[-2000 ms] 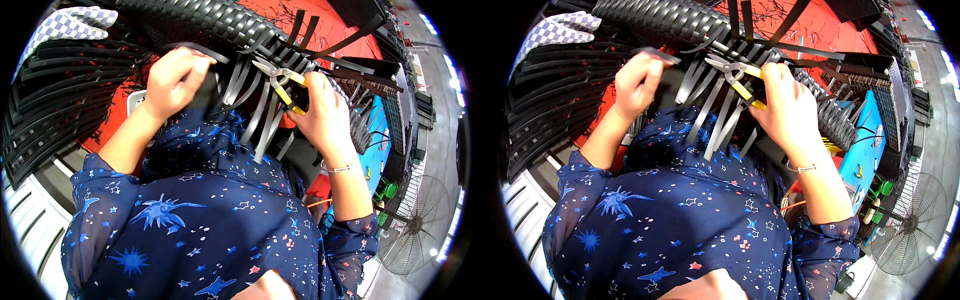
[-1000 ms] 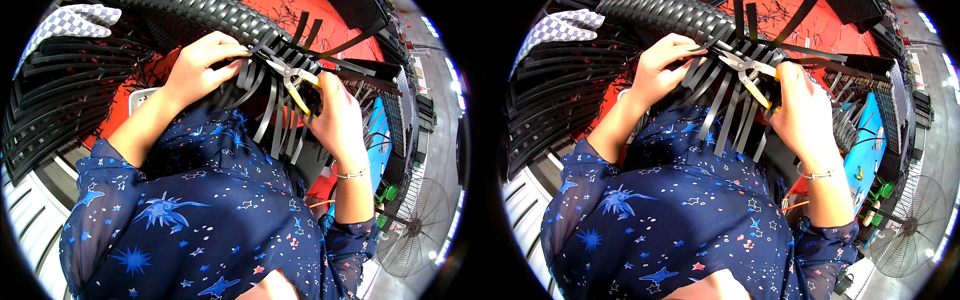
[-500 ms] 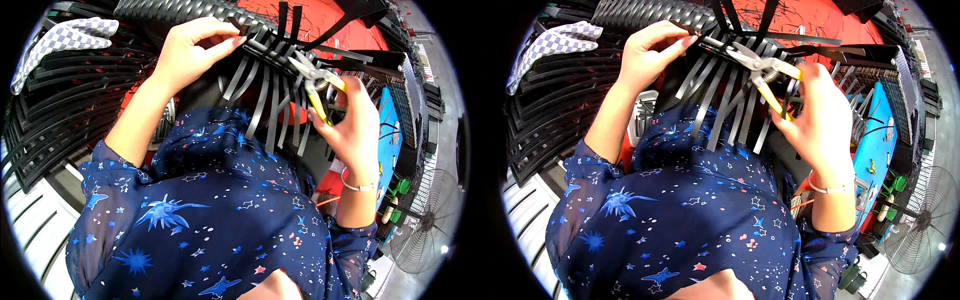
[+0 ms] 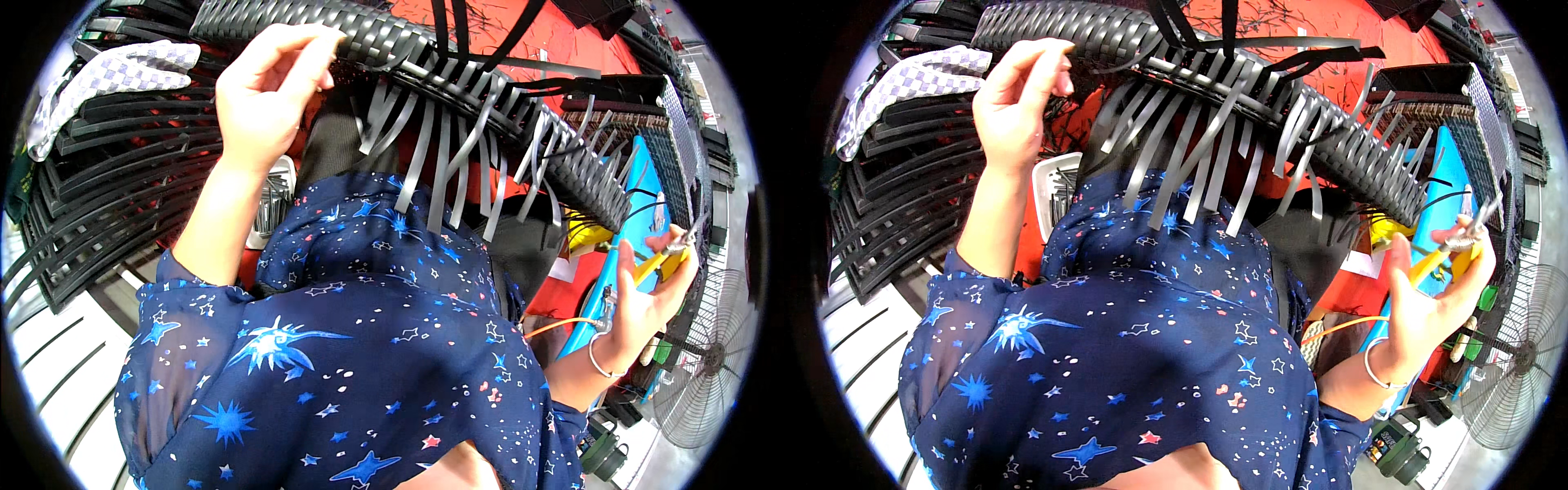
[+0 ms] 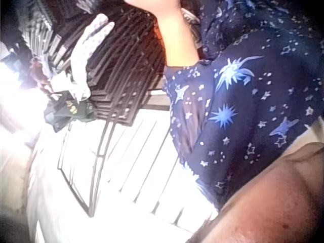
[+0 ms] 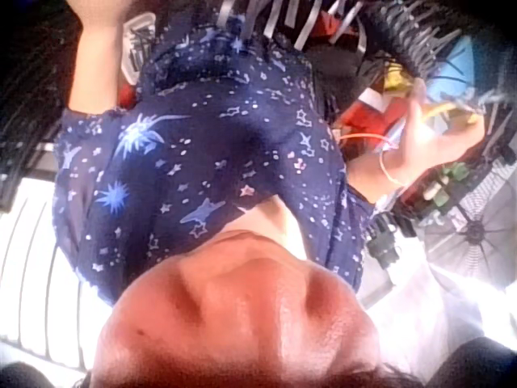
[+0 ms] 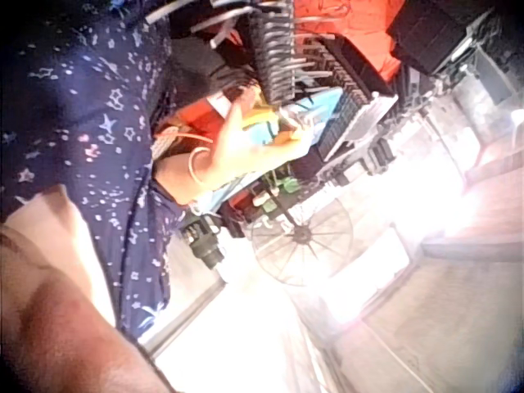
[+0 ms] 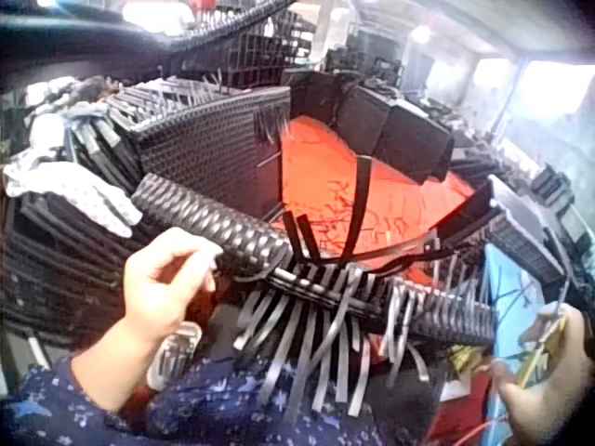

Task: The person uses yellow-handled pliers to trim the ends of black plastic strips attached to a large woven circular frame. They systematically cut the strips to a uniform length and then adjust the remaining pieces by hand.

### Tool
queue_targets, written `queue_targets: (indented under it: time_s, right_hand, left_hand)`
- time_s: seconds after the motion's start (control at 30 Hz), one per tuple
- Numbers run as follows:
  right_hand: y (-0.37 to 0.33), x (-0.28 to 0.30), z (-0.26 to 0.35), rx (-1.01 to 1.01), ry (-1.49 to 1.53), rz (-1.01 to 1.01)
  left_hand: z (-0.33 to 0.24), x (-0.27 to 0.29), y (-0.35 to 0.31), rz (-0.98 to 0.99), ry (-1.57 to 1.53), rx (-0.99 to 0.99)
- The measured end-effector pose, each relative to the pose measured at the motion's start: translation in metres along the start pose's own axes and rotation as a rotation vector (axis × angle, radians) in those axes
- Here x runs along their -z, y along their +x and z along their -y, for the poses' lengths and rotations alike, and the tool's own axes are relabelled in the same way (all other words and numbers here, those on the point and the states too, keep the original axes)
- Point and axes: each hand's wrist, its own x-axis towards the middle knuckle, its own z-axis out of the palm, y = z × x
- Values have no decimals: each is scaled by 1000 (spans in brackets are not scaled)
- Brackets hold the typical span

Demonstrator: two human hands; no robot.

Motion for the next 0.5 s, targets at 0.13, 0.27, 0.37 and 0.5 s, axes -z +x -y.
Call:
queue_targets:
  time_s: [0.13, 0.27, 0.37, 0.5]
  right_hand:
    - [-4, 12, -20, 38, -207, -123]
    - [-13, 18, -40, -66, -277, -254]
    - [-20, 25, -60, -75, -426, -263]
    - [-45, 32, -111, -196, -468, -217]
  left_hand:
    - [-7, 1, -1, -42, 102, -61]
    - [-4, -10, -5, 234, 436, -183]
    - [0, -15, -14, 370, 526, -209]
    - [-17, -7, -16, 222, 522, -158]
